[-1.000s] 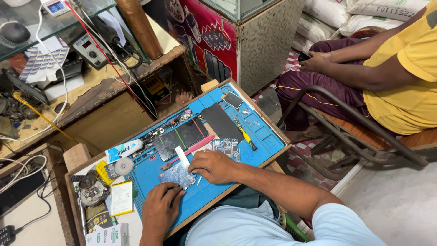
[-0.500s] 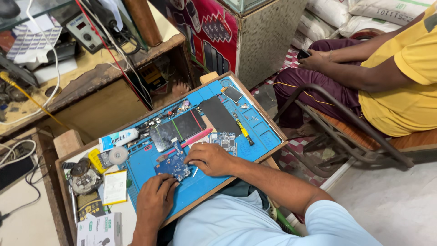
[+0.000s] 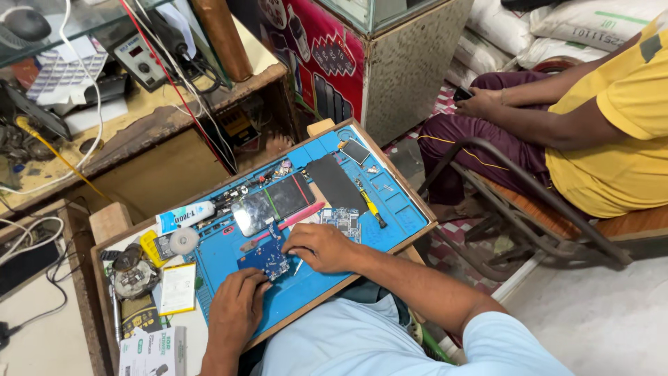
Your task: The person handles a blue circuit board on a blue work mat, repeatedly picking it up, turning it over, and placing it down. They also briefly handle a small plastic bag containing components. The workspace contains various tools and electronic parts.
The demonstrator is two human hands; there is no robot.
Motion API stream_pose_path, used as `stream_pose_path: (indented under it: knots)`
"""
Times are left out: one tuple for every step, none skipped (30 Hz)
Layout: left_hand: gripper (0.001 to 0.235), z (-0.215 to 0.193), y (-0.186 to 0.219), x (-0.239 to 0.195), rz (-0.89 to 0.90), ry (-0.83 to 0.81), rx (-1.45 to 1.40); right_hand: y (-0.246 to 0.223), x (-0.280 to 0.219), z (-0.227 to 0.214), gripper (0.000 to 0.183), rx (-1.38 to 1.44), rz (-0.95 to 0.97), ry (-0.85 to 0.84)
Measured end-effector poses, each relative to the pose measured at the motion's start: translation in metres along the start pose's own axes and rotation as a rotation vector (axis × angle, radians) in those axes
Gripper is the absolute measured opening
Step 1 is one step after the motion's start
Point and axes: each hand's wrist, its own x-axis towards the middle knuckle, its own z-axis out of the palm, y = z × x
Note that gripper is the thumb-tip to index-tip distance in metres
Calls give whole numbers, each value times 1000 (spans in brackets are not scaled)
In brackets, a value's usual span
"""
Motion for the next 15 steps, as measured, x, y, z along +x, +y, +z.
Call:
stream_pose_path:
  knots:
    - [20,-1,0,2,12,7,4,-2,1,-1,14,5,-3,4]
    - [20,-2,1,2,13,4,4,-3,2,-1,13,6,4,0]
    - [20,-2,1,2,15,2,5,-4,3,-1,13,7,11,-4]
    - [20,-1,2,2,12,1,-1,-4,2,-2,13,6,21,-15]
    - [19,0,0,3,24,6,4,-3,3,-2,13,-4,0,-9]
    - [19,1,-1,2,29,8,8,-2,2,-1,13,-9,-17,-8]
    - [18,2,0,-2,35,10,11,-1,-1,0,13,-13,-35,-7]
    - [18,1,0,-2,46,12,6,-2,-2,1,13,-6,-15,-10]
    - [18,0,1,-3,58,13,0,-4,-3,2,12,1,6,-14]
    - [19,0,1,-1,70,22,-8,-3,-2,1,12,3,22,-19]
    - [19,0,-1,2,81,27,-11,-1,0,2,12,-8,8,-9]
    - [20,1,-1,1,78,32,-13,1,-1,3,12,-12,-5,-10]
    - [20,3,-4,0,76,36,-15,3,-3,5,12,-16,-19,-10]
    - [22,6,-6,-2,103,34,-36,7,-3,7,12,-10,-32,-6]
    - [23,11,-12,1,130,32,-56,12,-4,6,12,-3,-46,-1]
